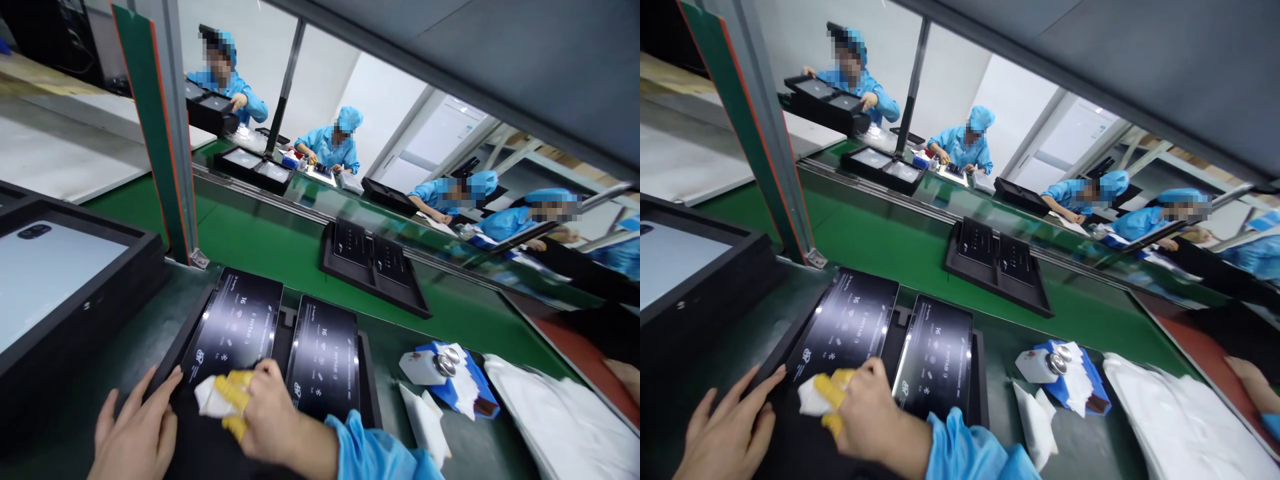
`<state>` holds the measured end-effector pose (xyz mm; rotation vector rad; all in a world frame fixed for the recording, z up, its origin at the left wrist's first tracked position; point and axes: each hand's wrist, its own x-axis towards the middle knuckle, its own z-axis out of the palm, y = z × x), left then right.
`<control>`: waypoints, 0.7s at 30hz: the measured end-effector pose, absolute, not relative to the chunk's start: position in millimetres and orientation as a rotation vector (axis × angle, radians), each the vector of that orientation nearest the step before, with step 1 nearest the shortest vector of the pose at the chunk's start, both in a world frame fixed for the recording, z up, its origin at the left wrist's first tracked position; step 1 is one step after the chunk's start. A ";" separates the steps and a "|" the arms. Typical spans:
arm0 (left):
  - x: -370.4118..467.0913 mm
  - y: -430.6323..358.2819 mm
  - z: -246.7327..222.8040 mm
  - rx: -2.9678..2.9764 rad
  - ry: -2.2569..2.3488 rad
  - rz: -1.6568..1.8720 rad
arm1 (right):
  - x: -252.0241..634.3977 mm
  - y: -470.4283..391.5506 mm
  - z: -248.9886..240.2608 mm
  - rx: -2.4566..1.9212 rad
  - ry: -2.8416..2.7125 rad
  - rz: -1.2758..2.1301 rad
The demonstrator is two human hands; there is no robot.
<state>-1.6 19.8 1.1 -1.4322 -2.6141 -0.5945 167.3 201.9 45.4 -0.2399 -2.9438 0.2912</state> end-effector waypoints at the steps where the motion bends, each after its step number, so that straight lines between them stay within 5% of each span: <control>1: -1.8 19.4 1.6 -1.421 -2.649 -0.585 | 162.0 216.7 53.0 -0.333 -2.945 0.287; 6: -2.8 18.3 4.6 -1.405 -2.765 -0.513 | 138.2 299.3 89.1 -0.801 -2.828 0.226; 15: 3.4 21.3 11.3 -1.406 -2.706 -0.481 | 223.1 179.8 24.1 -0.243 -2.695 0.256; 21: -5.5 18.9 -3.0 -1.403 -2.574 -0.510 | 205.7 223.7 56.6 -0.363 -2.586 0.386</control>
